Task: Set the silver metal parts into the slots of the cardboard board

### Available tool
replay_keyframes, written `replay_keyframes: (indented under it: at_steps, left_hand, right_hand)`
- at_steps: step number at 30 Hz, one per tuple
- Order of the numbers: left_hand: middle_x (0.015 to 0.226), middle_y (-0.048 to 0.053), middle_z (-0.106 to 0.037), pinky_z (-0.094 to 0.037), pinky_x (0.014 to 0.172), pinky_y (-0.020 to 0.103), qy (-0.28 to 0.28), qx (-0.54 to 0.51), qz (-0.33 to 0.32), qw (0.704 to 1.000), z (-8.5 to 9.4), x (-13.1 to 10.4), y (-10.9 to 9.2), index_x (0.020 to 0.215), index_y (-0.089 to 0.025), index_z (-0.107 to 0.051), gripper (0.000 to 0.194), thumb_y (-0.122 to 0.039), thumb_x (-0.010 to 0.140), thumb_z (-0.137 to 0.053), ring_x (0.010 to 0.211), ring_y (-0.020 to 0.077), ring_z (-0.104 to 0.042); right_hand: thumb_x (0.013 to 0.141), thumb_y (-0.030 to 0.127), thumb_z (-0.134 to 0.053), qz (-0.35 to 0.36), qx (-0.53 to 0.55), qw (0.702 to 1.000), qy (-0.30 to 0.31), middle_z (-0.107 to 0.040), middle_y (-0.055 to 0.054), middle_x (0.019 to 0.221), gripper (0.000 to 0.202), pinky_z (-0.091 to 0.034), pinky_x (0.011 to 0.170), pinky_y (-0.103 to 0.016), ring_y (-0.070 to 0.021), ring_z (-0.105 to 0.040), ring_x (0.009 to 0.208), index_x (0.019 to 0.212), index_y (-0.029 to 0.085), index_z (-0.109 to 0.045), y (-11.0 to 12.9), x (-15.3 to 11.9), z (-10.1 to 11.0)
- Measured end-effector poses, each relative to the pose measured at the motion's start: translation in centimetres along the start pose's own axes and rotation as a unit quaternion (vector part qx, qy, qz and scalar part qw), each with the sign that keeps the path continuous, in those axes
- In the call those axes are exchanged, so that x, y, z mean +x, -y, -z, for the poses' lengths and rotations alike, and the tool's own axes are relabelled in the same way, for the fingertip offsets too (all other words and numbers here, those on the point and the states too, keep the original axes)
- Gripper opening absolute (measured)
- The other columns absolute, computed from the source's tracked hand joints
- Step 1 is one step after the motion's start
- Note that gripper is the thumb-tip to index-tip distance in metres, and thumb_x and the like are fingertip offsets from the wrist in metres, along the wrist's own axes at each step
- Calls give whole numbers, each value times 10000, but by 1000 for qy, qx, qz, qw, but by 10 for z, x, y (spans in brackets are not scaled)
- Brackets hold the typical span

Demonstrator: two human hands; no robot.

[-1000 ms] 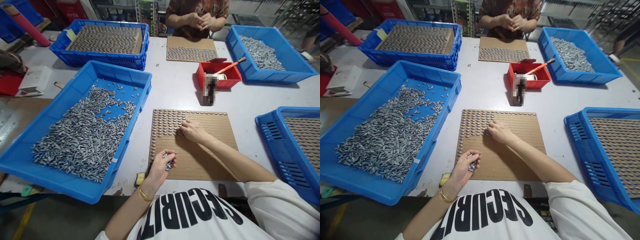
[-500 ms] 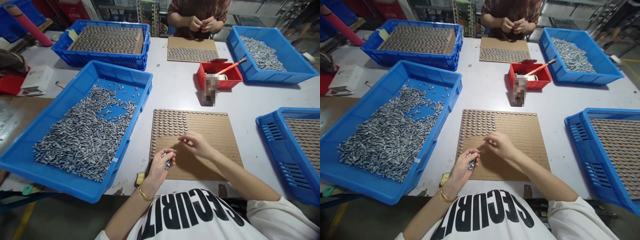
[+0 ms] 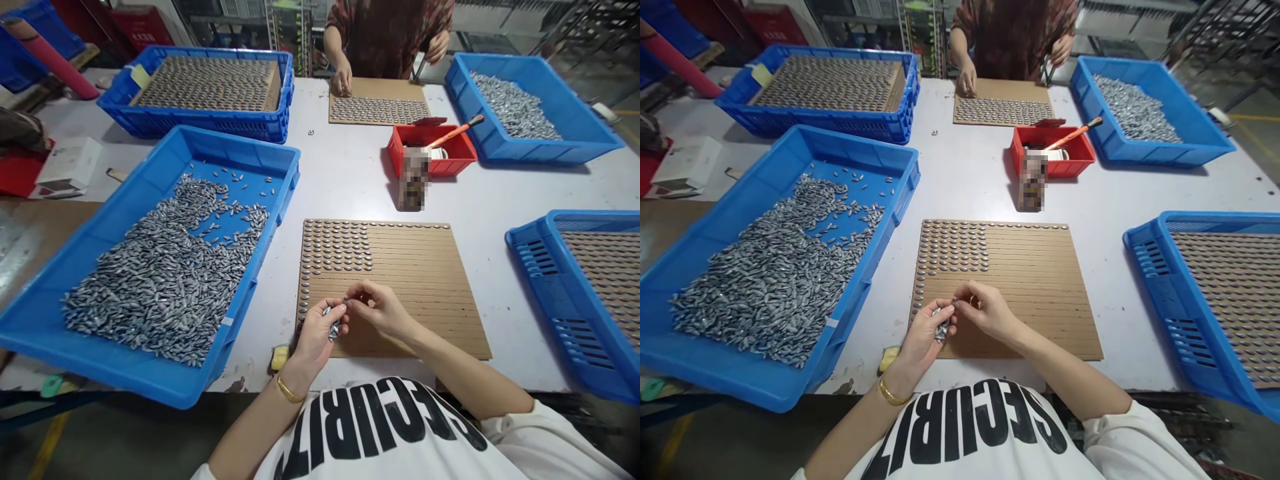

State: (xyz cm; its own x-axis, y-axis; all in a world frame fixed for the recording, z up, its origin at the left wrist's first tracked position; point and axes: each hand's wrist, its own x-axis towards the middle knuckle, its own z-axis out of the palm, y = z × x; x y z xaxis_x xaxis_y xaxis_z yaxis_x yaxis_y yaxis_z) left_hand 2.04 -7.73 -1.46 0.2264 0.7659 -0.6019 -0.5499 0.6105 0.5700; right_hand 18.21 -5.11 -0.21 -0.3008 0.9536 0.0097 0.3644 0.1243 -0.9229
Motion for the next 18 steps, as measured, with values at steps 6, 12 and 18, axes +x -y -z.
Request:
replay_keyframes:
  at_steps: [6, 12, 18]
  left_hand:
    - [661, 0, -581, -415, 504, 183, -5, -2, -3, 1000, 0, 0, -1, 796, -139, -627, 229, -245, 660, -778, 597, 83, -530]
    - [724, 15, -584, -350, 431, 165, 8, -10, 9, 1000, -1, -1, -1, 825, -136, -622, 226, -303, 716, -728, 582, 77, -524]
    - [649, -1, -557, -195, 342, 153, 11, -46, 43, 998, 4, -1, -1, 878, -139, -606, 236, -354, 783, -628, 431, 48, -433]
  right_hand:
    - [893, 257, -566, 43, -47, 998, -4, -669, -30, 806, 136, -442, 625, -234, -125, -580, 713, 940, 198, -680, 4, -4, -5]
    - [877, 261, -575, 21, -57, 998, 7, -669, -21, 763, 128, -469, 626, -236, -124, -593, 681, 897, 191, -680, 5, -3, -2]
    - [880, 196, -554, 66, -129, 989, -34, -660, -15, 779, 104, -449, 634, -227, -124, -585, 691, 899, 189, -656, -16, 12, -4]
